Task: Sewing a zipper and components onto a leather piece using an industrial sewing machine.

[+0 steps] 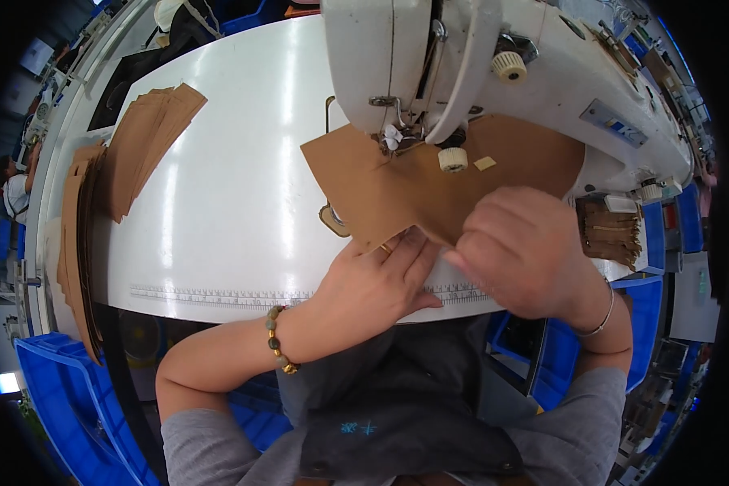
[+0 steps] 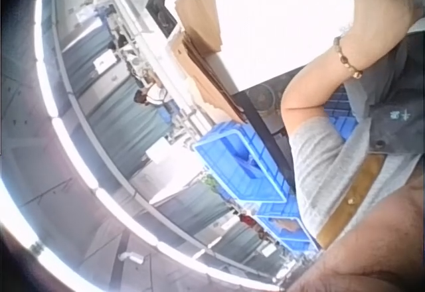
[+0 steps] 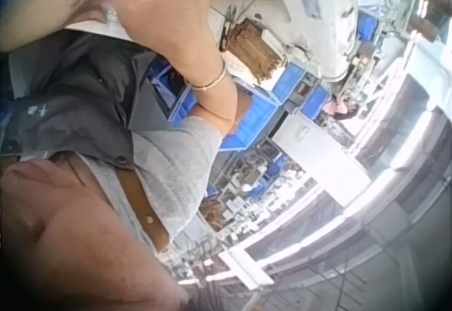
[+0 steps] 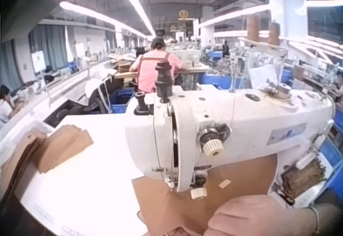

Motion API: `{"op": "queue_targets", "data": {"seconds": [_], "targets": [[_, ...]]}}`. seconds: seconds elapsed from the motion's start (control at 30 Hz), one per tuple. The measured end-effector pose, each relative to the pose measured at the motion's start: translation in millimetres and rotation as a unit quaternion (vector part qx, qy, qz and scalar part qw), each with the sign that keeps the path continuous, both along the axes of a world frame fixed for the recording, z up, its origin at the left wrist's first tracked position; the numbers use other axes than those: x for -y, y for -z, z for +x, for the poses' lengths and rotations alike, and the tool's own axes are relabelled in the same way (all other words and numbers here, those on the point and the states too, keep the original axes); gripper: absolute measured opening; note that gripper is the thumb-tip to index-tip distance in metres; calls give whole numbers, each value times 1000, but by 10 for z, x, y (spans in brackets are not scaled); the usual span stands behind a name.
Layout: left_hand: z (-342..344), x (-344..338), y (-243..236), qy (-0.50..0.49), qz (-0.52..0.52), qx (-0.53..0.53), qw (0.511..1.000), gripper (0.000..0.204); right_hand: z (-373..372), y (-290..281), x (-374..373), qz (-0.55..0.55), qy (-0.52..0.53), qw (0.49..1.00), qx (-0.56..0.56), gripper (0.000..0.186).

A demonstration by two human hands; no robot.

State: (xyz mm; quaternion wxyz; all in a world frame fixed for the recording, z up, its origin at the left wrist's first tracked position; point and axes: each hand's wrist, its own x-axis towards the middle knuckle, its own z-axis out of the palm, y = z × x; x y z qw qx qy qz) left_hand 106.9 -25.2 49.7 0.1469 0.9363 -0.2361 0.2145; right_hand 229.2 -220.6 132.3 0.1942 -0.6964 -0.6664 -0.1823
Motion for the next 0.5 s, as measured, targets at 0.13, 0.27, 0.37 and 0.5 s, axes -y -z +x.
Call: {"op": "queue_targets", "data": {"seconds": [0.13,0.27,0.37,0.5], "targets": [[-22,-64,13,-10,42,-133,990,46,-219,179,-217,3,2,1000,-17,19],[-216,-126,-47,-11,-3,-206,979,48,-156,370,-235,-13,-17,987,-161,26],[-228,-147,-56,-9,11,-162,987,44,63,554,-239,-19,53,989,-138,35],[-198,-254,-12,8,11,-50,999,41,218,777,-214,-137,141,977,-84,61]]}}
